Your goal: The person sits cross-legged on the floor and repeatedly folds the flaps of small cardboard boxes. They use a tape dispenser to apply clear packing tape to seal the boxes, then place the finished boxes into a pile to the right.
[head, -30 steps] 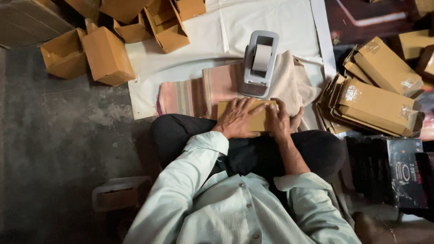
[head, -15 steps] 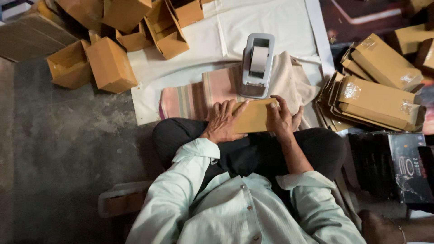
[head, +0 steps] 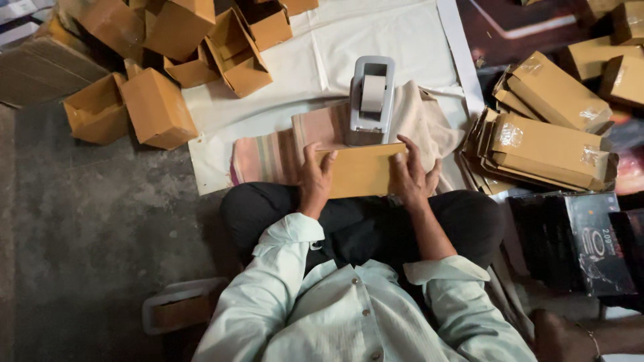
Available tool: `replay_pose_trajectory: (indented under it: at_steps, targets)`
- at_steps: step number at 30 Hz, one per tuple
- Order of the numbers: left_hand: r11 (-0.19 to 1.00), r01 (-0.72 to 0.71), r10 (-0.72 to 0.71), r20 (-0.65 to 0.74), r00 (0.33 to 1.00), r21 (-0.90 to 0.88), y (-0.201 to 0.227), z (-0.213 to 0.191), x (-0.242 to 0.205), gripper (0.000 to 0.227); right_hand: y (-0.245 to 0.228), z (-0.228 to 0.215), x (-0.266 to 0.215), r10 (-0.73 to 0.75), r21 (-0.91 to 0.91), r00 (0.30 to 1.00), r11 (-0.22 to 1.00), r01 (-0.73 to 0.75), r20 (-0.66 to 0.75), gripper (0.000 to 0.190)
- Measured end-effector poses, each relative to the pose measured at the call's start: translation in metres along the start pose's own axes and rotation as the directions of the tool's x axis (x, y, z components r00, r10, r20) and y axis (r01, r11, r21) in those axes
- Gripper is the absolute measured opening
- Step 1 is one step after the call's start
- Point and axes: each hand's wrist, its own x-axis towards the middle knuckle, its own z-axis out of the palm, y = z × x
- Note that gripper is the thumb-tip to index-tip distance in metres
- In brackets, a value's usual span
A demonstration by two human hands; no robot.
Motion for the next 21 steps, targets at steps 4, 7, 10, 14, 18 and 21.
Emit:
replay_pose_trajectory:
  at_steps: [4, 7, 10, 14, 18, 21]
  targets:
    - [0.963, -0.263, 0.255, -0.111, 0.961, -0.061, -0.012, -0.008, 0.003, 0.056, -0.005, -0.001, -0.003, 0.131, 0.627, 0.900, 0.675, -0.388, 0.416, 0.068]
    - [0.950, -0.271, 0.268, -0.040, 0.962, -0.153, -0.015, -0.019, -0.008, 0.068, -0.004, -0.012, -0.010, 0.205, 0.423, 0.849, 0.795, -0.435, 0.487, 0.073]
    - [0.896, -0.050, 0.149, 0.193, 0.970, -0.440, -0.014, -0.029, -0.017, 0.088, 0.007, -0.036, -0.009, -0.083, 0.312, 0.986, 0.949, 0.034, 0.143, 0.064]
    - [0.918, 0.239, -0.090, 0.421, 0.903, -0.316, -0.011, -0.021, -0.015, 0.086, 0.050, -0.112, 0.063, 0.879, 0.467, 0.469, 0.381, -0.798, 0.083, 0.090]
    - [0.979, -0.200, 0.181, 0.296, 0.938, 0.033, -0.016, -0.003, -0.024, 0.068, 0.103, -0.188, 0.112, 0.559, 0.978, 0.824, 0.207, -0.025, -0.097, 0.094]
    - [0.887, -0.406, 0.317, 0.353, 0.880, 0.218, -0.018, 0.007, -0.022, 0.041, 0.117, -0.172, 0.105, 0.506, 0.786, 0.859, 0.560, -0.262, -0.074, 0.077]
